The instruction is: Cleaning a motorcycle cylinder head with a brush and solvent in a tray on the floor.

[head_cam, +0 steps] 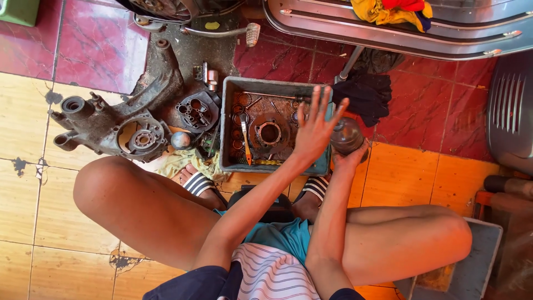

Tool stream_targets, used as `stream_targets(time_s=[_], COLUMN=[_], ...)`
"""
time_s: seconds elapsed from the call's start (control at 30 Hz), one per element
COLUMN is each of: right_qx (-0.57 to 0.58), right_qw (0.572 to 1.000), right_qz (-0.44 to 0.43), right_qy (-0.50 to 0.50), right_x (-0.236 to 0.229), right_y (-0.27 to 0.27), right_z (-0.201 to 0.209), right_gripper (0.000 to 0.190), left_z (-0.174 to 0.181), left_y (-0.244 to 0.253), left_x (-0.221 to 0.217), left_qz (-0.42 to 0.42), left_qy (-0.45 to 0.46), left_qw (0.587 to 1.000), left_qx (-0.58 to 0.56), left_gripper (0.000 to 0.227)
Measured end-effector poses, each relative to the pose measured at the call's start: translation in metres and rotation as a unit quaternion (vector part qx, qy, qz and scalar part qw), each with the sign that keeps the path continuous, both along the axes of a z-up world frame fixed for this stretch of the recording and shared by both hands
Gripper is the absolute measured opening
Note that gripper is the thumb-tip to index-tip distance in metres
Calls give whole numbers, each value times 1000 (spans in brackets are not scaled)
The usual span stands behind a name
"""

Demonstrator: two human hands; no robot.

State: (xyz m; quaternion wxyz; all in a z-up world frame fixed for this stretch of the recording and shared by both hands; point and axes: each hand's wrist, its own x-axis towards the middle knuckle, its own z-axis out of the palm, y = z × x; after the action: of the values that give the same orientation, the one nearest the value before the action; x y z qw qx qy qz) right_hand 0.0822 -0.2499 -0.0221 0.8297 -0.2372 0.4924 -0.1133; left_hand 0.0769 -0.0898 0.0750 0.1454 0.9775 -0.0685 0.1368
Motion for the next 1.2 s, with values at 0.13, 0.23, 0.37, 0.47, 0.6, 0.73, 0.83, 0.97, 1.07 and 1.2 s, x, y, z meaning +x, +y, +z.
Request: stream_targets(time_s=[0.13,0.23,0.37,0.47,0.6,0.73,0.83,0.97,1.07,1.2], right_qx=[-33,-60,-95,-121,-154,-187,-214,-252,-277,-312], right_qw=[999,997,993,989,982,974,969,962,957,948], right_qz=[27,43,65,80,101,117,113,95,72,40], right_qy=[-8,-15,-18,-26,-35,-43,-46,-45,-40,-35], right_x=[1,-3,-9,-6,-20,-44,-76,-123,-159,-198], right_y=[5,6,7,9,9,-35,-55,-76,-82,-90], right_z=[11,13,8,17,29,67,72,80,82,86], right_gripper=[76,73,69,66,62,59,56,52,50,46], left_z=[2,17,9,7,6,12,27,19,9,1], left_y=[-35,-54,-81,-90,-90,-89,-84,-89,-93,-99], left_x=[7,0,-11,-18,-26,-38,-44,-43,-41,-40], left_qz=[-62,-86,-118,-137,-200,-231,-228,-246,-266,-293], left_qy=[-69,-50,-97,-113,-105,-91,-81,-69,-68,-33], left_qw=[988,993,979,969,947,946,940,930,938,935], left_qx=[-126,-69,-133,-169,-229,-209,-242,-266,-211,-196], left_gripper=[103,90,95,91,90,92,77,60,63,72])
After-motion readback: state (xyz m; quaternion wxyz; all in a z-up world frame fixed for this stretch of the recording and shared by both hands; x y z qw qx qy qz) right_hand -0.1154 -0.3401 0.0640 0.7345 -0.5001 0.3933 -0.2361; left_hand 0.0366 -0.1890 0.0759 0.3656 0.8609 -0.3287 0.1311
